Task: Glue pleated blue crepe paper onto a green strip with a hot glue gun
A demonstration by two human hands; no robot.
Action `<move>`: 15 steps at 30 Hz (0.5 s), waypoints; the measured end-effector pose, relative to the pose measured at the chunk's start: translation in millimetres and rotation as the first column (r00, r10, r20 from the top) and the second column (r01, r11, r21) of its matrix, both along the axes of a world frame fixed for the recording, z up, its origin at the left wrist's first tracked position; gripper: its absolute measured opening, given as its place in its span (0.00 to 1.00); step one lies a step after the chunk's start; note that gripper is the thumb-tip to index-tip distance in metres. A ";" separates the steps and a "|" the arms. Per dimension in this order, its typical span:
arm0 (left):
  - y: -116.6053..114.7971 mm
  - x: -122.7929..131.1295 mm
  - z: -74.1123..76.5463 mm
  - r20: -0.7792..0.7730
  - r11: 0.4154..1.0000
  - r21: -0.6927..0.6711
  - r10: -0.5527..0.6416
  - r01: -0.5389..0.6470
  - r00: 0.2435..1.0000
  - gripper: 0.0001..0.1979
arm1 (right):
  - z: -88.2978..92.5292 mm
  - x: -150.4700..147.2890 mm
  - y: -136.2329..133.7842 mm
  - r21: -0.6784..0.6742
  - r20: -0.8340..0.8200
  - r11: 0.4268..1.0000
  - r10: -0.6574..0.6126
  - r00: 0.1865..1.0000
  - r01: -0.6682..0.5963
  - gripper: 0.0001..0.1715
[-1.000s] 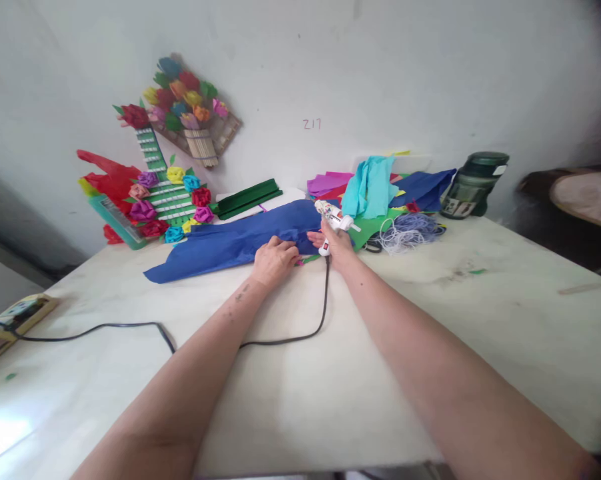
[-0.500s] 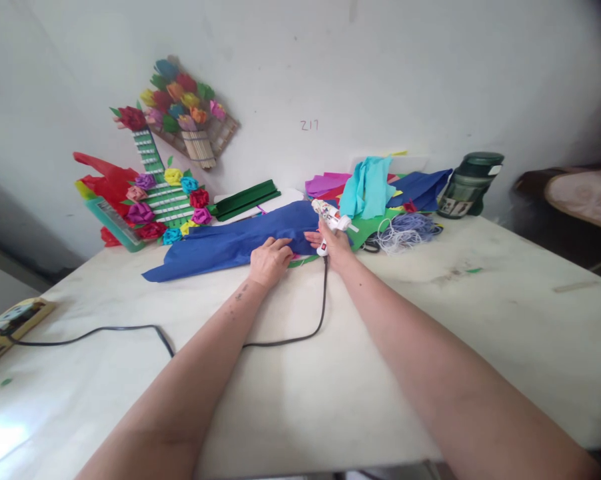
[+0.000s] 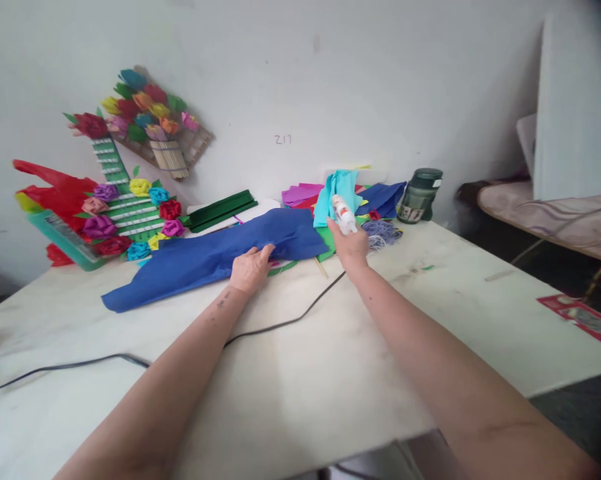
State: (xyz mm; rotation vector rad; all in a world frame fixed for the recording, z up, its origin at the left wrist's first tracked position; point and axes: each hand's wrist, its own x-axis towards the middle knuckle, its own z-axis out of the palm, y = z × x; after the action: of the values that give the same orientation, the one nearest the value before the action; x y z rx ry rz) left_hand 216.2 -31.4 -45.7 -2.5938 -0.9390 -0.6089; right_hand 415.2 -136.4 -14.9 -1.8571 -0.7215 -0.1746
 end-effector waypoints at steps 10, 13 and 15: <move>10.6 -1.2 6.4 -0.070 0.994 0.019 -0.106 0.108 0.992 0.10 | -3.3 55.8 -86.2 -0.605 0.179 0.723 -0.283 0.942 0.332 0.40; 10.7 1.7 10.3 -0.075 0.995 -0.005 -0.102 0.101 0.992 0.08 | -9.8 66.9 -97.4 -0.683 0.190 0.646 -0.293 0.937 0.341 0.38; 9.7 2.6 10.3 -0.066 0.995 -0.021 -0.097 0.096 0.993 0.08 | -15.8 75.5 -102.4 -0.713 0.183 0.609 -0.316 0.931 0.347 0.37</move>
State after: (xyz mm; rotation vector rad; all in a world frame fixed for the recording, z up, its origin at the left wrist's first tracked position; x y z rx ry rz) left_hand 218.8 -21.7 -35.4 -2.6704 -0.8063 -0.5362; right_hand 490.7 -238.8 -30.8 -2.7919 -0.4809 -0.1693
